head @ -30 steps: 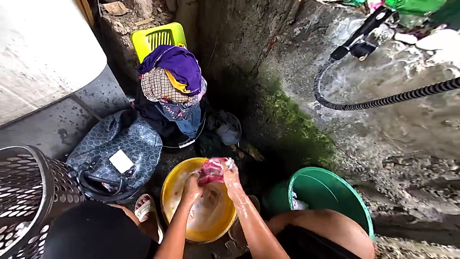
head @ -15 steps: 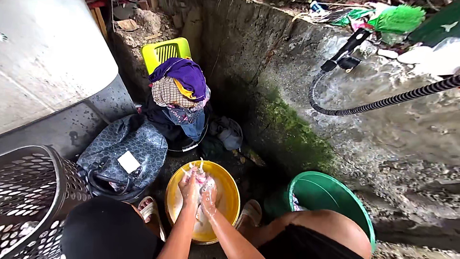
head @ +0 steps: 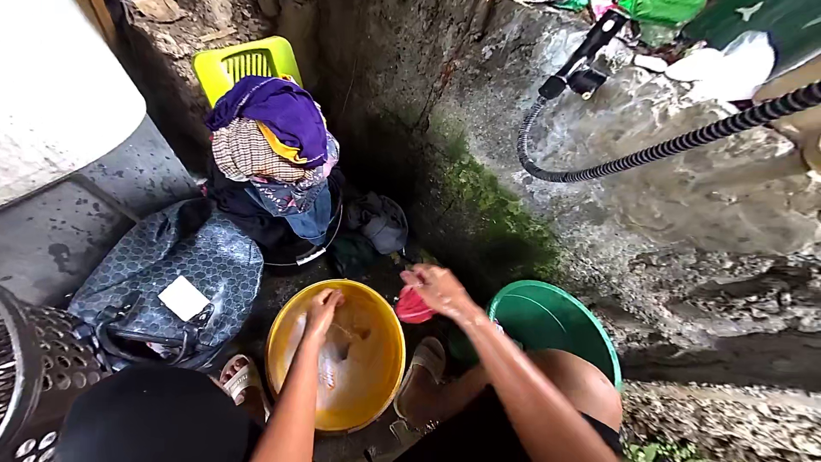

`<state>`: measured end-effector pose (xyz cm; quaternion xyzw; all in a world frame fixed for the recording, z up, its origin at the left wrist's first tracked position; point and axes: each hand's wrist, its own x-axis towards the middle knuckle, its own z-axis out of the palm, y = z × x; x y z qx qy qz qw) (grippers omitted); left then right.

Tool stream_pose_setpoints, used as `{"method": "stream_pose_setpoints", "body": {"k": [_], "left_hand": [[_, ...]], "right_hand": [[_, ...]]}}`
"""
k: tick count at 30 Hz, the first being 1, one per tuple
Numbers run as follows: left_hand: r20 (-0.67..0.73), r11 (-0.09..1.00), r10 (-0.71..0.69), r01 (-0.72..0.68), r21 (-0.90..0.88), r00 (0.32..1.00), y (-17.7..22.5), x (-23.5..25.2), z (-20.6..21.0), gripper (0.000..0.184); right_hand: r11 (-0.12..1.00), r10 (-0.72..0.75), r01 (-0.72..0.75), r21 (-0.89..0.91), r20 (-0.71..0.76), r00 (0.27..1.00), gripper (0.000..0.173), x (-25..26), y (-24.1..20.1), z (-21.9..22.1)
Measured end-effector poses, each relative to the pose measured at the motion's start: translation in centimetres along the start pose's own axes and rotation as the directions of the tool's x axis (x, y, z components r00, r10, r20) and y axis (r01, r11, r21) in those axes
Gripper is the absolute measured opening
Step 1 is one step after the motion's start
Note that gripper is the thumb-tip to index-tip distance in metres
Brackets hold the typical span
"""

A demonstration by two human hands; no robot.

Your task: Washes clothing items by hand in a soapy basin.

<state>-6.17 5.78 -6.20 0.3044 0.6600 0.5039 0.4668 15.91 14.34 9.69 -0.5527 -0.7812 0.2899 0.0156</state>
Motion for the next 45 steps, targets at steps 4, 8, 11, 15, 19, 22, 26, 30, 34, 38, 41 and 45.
{"method": "stream_pose_setpoints", "body": {"k": [4, 8, 11, 15, 19, 22, 26, 30, 34, 38, 41, 45], "left_hand": [[0.042, 0.821, -0.174, 0.122, 0.558, 0.984, -6.2, 3.1, -0.5, 0.039], [0.174, 0.461, -0.309, -0.013, 0.888, 0.935, -8.3, 0.6, 2.5, 0.066], [0.169, 0.254, -0.404, -0.068, 0.965, 0.899, -9.3, -1.6, 2.6, 0.053], [0.156, 0.413, -0.406, 0.028, 0.910, 0.900, -8.1, -1.0, 1.3, 0.049], [0.332, 0.845, -0.096, -0.099, 0.525, 0.938, -1.5, -1.3, 0.1, 0.034], [0.396, 0.929, 0.156, -0.271, 0.251, 0.905, 3.4, -2.8, -0.5, 0.022], [0.202, 0.982, 0.160, -0.134, -0.136, 0.966, 6.3, -4.7, -2.0, 0.004], [-0.098, 0.984, 0.063, -0.078, -0.157, 0.993, 5.1, -5.2, -1.4, 0.026], [-0.122, 0.819, 0.514, -0.443, 0.364, 0.849, 7.0, -9.0, 4.3, 0.026], [-0.295, 0.871, 0.324, -0.162, 0.464, 0.899, 5.3, -7.3, 3.7, 0.036], [-0.357, 0.937, 0.158, -0.026, 0.349, 0.920, 3.1, -5.4, 1.8, 0.041], [-0.283, 0.855, 0.472, -0.356, 0.377, 0.835, 2.4, -8.2, 6.2, 0.031]], "right_hand": [[0.943, 0.170, -0.211, -0.258, -0.172, 0.970, 0.036, -3.3, 7.3, -8.3], [0.909, 0.386, -0.392, -0.138, -0.068, 0.920, 0.043, -4.7, 12.4, -9.6], [0.945, 0.312, -0.322, -0.062, -0.134, 0.940, 0.049, -4.1, 11.7, -8.4], [0.989, 0.006, -0.020, -0.147, -0.092, 0.996, 0.044, -2.3, 7.0, -5.0], [0.941, -0.333, 0.339, 0.015, 0.228, 0.915, 0.042, -0.4, 1.7, 1.8], [0.889, -0.456, 0.443, 0.120, 0.327, 0.828, 0.045, 0.7, -0.3, 7.0], [0.805, -0.497, 0.430, 0.409, 0.071, 0.865, 0.026, 1.1, -0.7, 9.5], [0.363, -0.146, 0.014, 0.932, 0.042, 0.988, 0.031, 0.3, -2.1, 11.6], [0.262, 0.120, -0.148, 0.954, 0.120, 0.985, 0.044, -0.5, -4.9, 13.5], [0.543, 0.063, -0.169, 0.822, 0.161, 0.985, 0.042, -1.6, -6.9, 14.1], [0.593, 0.129, -0.227, 0.773, 0.188, 0.974, 0.039, -0.3, -7.3, 15.7], [0.603, 0.259, -0.305, 0.737, 0.181, 0.949, 0.040, 0.4, -5.5, 14.0]]}}
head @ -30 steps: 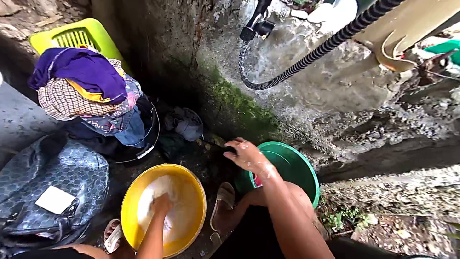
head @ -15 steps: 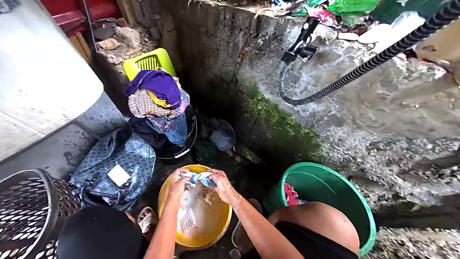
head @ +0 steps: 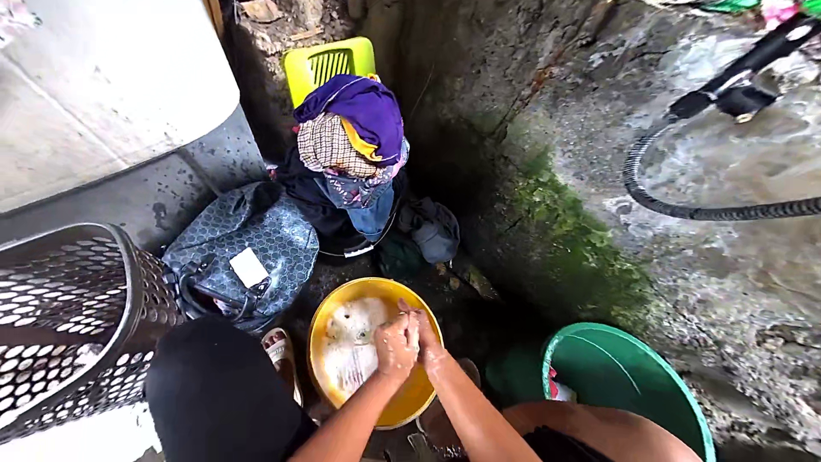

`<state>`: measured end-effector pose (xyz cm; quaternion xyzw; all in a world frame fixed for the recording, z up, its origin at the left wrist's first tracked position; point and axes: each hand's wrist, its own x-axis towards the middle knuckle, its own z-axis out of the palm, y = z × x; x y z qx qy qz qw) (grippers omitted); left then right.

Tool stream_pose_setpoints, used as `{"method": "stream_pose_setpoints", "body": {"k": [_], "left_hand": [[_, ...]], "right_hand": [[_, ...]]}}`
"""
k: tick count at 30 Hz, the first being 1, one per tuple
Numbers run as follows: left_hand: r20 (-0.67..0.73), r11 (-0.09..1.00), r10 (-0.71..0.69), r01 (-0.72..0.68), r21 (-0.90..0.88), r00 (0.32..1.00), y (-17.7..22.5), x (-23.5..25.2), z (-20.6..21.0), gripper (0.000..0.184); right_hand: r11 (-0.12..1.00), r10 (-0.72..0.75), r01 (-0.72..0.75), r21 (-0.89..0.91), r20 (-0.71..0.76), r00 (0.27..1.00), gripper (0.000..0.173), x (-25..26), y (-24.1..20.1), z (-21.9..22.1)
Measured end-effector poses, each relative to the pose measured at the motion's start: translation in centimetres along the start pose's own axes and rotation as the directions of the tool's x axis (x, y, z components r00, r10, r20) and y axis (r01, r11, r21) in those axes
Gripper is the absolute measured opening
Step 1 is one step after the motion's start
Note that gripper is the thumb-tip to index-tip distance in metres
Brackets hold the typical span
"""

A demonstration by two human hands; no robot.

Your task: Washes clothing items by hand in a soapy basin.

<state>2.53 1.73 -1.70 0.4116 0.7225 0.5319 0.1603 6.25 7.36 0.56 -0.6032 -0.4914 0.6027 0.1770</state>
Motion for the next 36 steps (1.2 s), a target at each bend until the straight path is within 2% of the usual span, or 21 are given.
{"method": "stream_pose_setpoints", "body": {"k": [1, 2, 3, 5, 7, 8, 10, 11, 12, 13, 16, 19, 21, 24, 26, 28, 29, 31, 32, 33, 36], "left_hand": [[0.046, 1.000, -0.011, 0.011, 0.004, 0.999, -0.7, 0.0, 0.2, 0.032], [0.182, 0.992, -0.126, 0.119, 0.045, 0.975, -1.8, 0.6, -0.5, 0.035], [0.319, 0.956, -0.288, 0.252, 0.148, 0.903, -3.3, 1.7, -1.5, 0.037], [0.428, 0.815, -0.561, 0.383, 0.434, 0.709, -6.9, 3.7, -2.9, 0.040], [0.488, 0.730, -0.642, 0.276, 0.625, 0.592, -8.9, 3.9, -3.5, 0.038], [0.570, 0.743, -0.617, 0.162, 0.650, 0.543, -9.2, 3.3, -3.4, 0.037], [0.747, 0.784, -0.546, -0.084, 0.615, 0.380, -8.6, 1.9, -2.5, 0.036], [0.774, 0.765, -0.558, -0.178, 0.620, 0.300, -8.4, 1.2, -2.0, 0.038], [0.760, 0.723, -0.598, -0.237, 0.649, 0.254, -8.5, 0.6, -1.6, 0.040], [0.723, 0.669, -0.646, -0.276, 0.690, 0.244, -8.8, 0.3, -1.5, 0.044], [0.634, 0.539, -0.719, -0.347, 0.767, 0.284, -10.2, 0.5, -2.1, 0.055], [0.606, 0.467, -0.745, -0.432, 0.772, 0.279, -8.8, 0.1, -1.8, 0.043], [0.594, 0.427, -0.757, -0.481, 0.766, 0.273, -8.0, -0.3, -1.0, 0.036], [0.608, 0.467, -0.731, -0.421, 0.777, 0.311, -9.2, -0.9, -0.6, 0.039], [0.665, 0.487, -0.708, -0.517, 0.704, 0.239, -9.4, -0.9, -1.1, 0.043], [0.682, 0.454, -0.710, -0.625, 0.635, 0.177, -9.3, -0.5, -1.5, 0.050], [0.674, 0.439, -0.716, -0.634, 0.637, 0.181, -9.5, -0.4, -1.5, 0.053], [0.634, 0.369, -0.743, -0.658, 0.657, 0.216, -10.0, -0.3, -1.5, 0.045], [0.628, 0.376, -0.749, -0.643, 0.667, 0.212, -9.8, 0.1, -1.8, 0.043], [0.643, 0.440, -0.738, -0.578, 0.688, 0.204, -9.5, 0.8, -2.3, 0.049], [0.728, 0.679, -0.646, -0.263, 0.686, 0.230, -10.3, 3.7, -4.1, 0.053]], "right_hand": [[1.000, 0.001, -0.001, -0.009, -0.017, 1.000, 0.039, 0.2, 0.0, -0.6], [1.000, 0.008, -0.008, -0.017, 0.003, 1.000, 0.041, 0.1, -0.2, -1.4], [1.000, -0.013, 0.014, -0.021, 0.035, 0.999, 0.041, -0.2, -0.2, -2.2], [0.994, -0.102, 0.096, 0.052, 0.131, 0.986, 0.029, -1.0, 0.2, -4.0], [0.981, -0.163, 0.134, 0.139, 0.226, 0.960, 0.010, -1.4, 0.7, -6.0], [0.978, -0.178, 0.144, 0.149, 0.243, 0.954, 0.006, -1.4, 0.9, -6.7], [0.976, -0.199, 0.169, 0.135, 0.251, 0.947, 0.006, -1.4, 1.1, -7.6], [0.974, -0.216, 0.192, 0.119, 0.250, 0.944, 0.007, -1.5, 1.1, -7.9], [0.972, -0.230, 0.209, 0.108, 0.247, 0.941, 0.008, -1.6, 1.0, -8.1], [0.969, -0.243, 0.222, 0.113, 0.241, 0.940, 0.009, -1.8, 0.8, -8.4], [0.939, -0.329, 0.287, 0.189, 0.257, 0.909, 0.018, -2.7, -0.1, -9.6], [0.876, -0.473, 0.413, 0.247, 0.280, 0.835, 0.024, -3.2, -0.8, -10.5], [0.845, -0.511, 0.421, 0.329, 0.267, 0.817, 0.027, -3.8, -1.5, -10.9], [0.814, -0.407, 0.247, 0.526, 0.212, 0.888, 0.029, -4.0, -1.3, -10.5], [0.832, -0.282, 0.126, 0.540, 0.216, 0.935, 0.021, -3.3, 0.0, -9.7], [0.858, -0.201, 0.051, 0.511, 0.243, 0.949, 0.023, -3.1, 0.6, -8.5], [0.866, -0.188, 0.031, 0.498, 0.267, 0.945, 0.028, -3.1, 0.7, -8.1], [0.863, -0.182, 0.000, 0.505, 0.310, 0.933, 0.036, -3.2, 0.7, -7.7], [0.851, -0.181, -0.011, 0.524, 0.315, 0.932, 0.040, -3.1, 0.7, -7.8], [0.838, -0.174, -0.021, 0.545, 0.304, 0.937, 0.041, -3.0, 0.8, -7.9], [0.788, -0.107, -0.051, 0.614, 0.217, 0.970, 0.027, -2.4, 1.1, -8.1]]}}
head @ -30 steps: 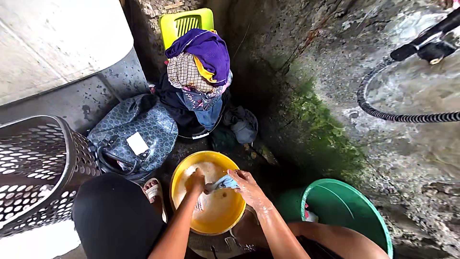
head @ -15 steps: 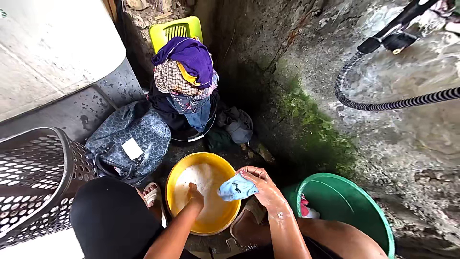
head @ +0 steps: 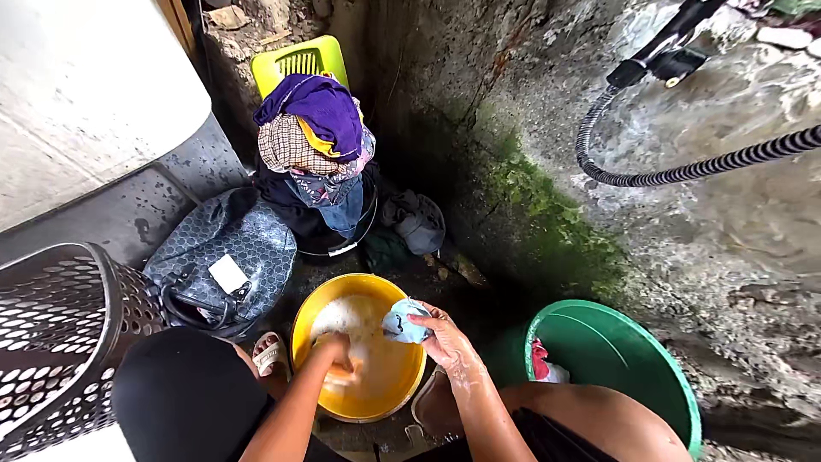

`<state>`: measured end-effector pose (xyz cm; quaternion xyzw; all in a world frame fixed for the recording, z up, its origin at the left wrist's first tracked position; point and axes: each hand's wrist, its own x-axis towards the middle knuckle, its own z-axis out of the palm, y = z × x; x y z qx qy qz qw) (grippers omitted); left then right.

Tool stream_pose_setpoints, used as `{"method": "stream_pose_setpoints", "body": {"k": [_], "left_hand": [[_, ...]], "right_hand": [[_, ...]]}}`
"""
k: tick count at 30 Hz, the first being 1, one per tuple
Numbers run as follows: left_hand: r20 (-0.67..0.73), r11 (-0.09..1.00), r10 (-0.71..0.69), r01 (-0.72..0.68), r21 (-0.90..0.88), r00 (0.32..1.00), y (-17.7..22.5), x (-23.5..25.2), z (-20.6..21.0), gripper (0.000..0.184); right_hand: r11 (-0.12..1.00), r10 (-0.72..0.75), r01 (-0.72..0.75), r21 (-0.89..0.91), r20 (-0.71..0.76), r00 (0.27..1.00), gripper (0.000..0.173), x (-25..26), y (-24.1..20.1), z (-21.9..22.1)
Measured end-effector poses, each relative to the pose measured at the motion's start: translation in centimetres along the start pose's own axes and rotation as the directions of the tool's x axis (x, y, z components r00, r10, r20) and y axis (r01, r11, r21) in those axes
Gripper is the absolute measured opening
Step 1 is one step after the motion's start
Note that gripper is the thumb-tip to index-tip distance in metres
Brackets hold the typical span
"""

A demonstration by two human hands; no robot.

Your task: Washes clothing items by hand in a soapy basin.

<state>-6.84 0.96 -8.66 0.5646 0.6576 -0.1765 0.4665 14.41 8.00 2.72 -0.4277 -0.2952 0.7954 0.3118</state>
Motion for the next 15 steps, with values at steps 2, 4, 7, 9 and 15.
{"method": "stream_pose_setpoints", "body": {"k": [2, 4, 7, 9, 15], "left_hand": [[-0.122, 0.953, 0.044, -0.078, -0.294, 0.992, -1.5, 0.4, -1.0, 0.045], [-0.208, 0.803, 0.034, -0.151, -0.577, 0.978, -2.0, 0.2, -1.4, 0.036], [-0.251, 0.589, 0.015, -0.211, -0.780, 0.968, -1.8, -0.6, -1.6, 0.028], [-0.239, 0.612, 0.010, -0.195, -0.767, 0.971, -1.5, -1.1, -2.1, 0.031], [-0.257, 0.596, -0.107, -0.145, -0.789, 0.960, -0.6, -2.0, -2.5, 0.072]], "right_hand": [[1.000, -0.006, 0.007, 0.014, -0.037, 0.999, 0.018, 0.6, 0.2, -0.3], [0.999, -0.026, 0.025, -0.040, -0.029, 0.999, 0.019, 0.8, 0.4, -0.4], [0.969, -0.120, 0.115, -0.220, -0.011, 0.993, 0.019, 1.3, 1.3, -0.5], [0.922, -0.185, 0.181, -0.342, 0.021, 0.982, 0.019, 1.7, 2.0, -0.7], [0.867, -0.242, 0.293, -0.403, 0.173, 0.955, 0.022, 0.8, 1.0, 0.6]]}}
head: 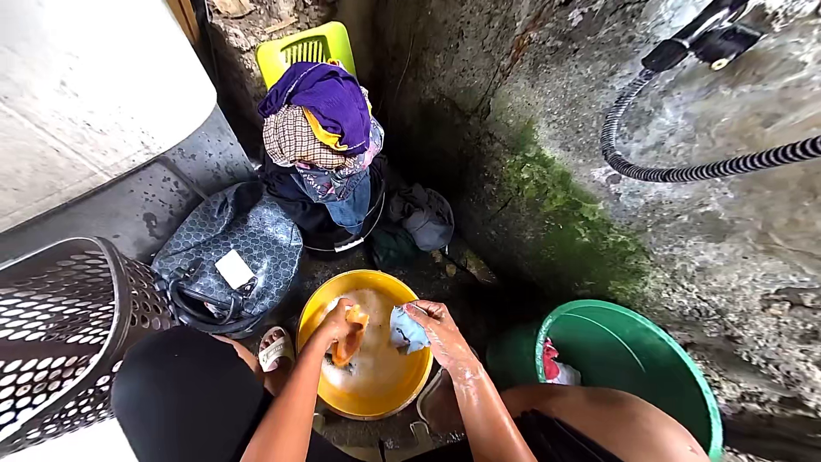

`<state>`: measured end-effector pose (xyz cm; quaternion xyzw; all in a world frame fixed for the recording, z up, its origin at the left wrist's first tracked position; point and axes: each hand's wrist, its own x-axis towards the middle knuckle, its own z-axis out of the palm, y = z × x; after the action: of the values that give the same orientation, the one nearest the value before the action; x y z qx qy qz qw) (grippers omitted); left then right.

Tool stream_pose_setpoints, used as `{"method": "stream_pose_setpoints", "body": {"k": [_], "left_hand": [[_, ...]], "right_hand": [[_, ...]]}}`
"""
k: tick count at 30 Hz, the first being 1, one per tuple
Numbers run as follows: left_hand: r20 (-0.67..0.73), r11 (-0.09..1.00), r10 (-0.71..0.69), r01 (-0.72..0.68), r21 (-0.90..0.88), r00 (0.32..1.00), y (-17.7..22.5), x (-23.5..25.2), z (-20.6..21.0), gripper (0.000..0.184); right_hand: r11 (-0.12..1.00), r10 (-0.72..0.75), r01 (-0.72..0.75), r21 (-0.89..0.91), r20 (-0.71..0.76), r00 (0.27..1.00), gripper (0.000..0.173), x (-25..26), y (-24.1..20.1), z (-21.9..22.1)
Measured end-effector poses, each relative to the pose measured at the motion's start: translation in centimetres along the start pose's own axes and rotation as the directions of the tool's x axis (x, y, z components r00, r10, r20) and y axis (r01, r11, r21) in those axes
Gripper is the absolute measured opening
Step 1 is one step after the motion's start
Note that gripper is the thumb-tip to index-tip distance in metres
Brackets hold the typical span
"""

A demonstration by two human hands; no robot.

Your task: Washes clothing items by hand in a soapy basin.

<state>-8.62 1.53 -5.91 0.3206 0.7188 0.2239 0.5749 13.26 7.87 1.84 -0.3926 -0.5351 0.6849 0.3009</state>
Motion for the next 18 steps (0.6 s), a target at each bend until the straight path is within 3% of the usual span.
{"method": "stream_pose_setpoints", "body": {"k": [3, 4, 5, 7, 9, 11, 12, 14, 18], "left_hand": [[-0.035, 0.946, -0.047, 0.033, -0.323, 0.998, -1.3, 0.3, 1.3, 0.060], [-0.049, 0.941, -0.034, 0.016, -0.339, 0.998, -2.0, 0.7, 1.8, 0.060], [-0.082, 0.967, 0.008, -0.028, -0.254, 0.997, -2.9, 1.1, 2.2, 0.060], [-0.129, 0.970, 0.111, -0.079, 0.228, 0.985, -3.7, 1.5, 3.1, 0.059], [-0.145, 0.768, 0.148, -0.021, 0.640, 0.978, -3.2, 1.2, 4.2, 0.044], [-0.115, 0.565, 0.192, -0.014, 0.825, 0.975, -1.8, 0.9, 4.5, 0.033], [-0.094, 0.515, 0.199, -0.023, 0.857, 0.975, -1.2, 1.1, 4.3, 0.029], [-0.059, 0.541, 0.152, -0.034, 0.840, 0.987, 0.0, 1.3, 3.7, 0.032], [0.028, 0.814, 0.071, -0.074, 0.576, 0.997, 1.6, 2.4, 3.5, 0.043]], "right_hand": [[0.998, -0.031, 0.030, 0.051, 0.006, 1.000, 0.022, -0.3, -0.6, -0.1], [0.997, -0.025, 0.023, 0.073, 0.021, 0.999, 0.022, -0.5, -0.8, -0.1], [0.996, -0.020, 0.016, 0.084, 0.043, 0.999, 0.020, -0.7, -1.0, -0.1], [0.999, -0.023, 0.020, 0.041, 0.060, 0.998, 0.015, -0.9, -0.8, -0.4], [0.982, -0.032, 0.013, -0.188, -0.096, 0.995, 0.011, -0.8, 0.8, -1.8], [0.896, 0.025, -0.168, -0.411, -0.332, 0.943, 0.019, -0.4, 3.2, -3.9], [0.871, 0.057, -0.251, -0.422, -0.422, 0.905, 0.023, 0.0, 4.5, -4.7], [0.860, 0.068, -0.302, -0.412, -0.493, 0.867, 0.025, 0.3, 6.4, -5.1], [0.816, -0.074, -0.179, -0.550, -0.407, 0.911, 0.029, 0.1, 5.2, -3.0]]}}
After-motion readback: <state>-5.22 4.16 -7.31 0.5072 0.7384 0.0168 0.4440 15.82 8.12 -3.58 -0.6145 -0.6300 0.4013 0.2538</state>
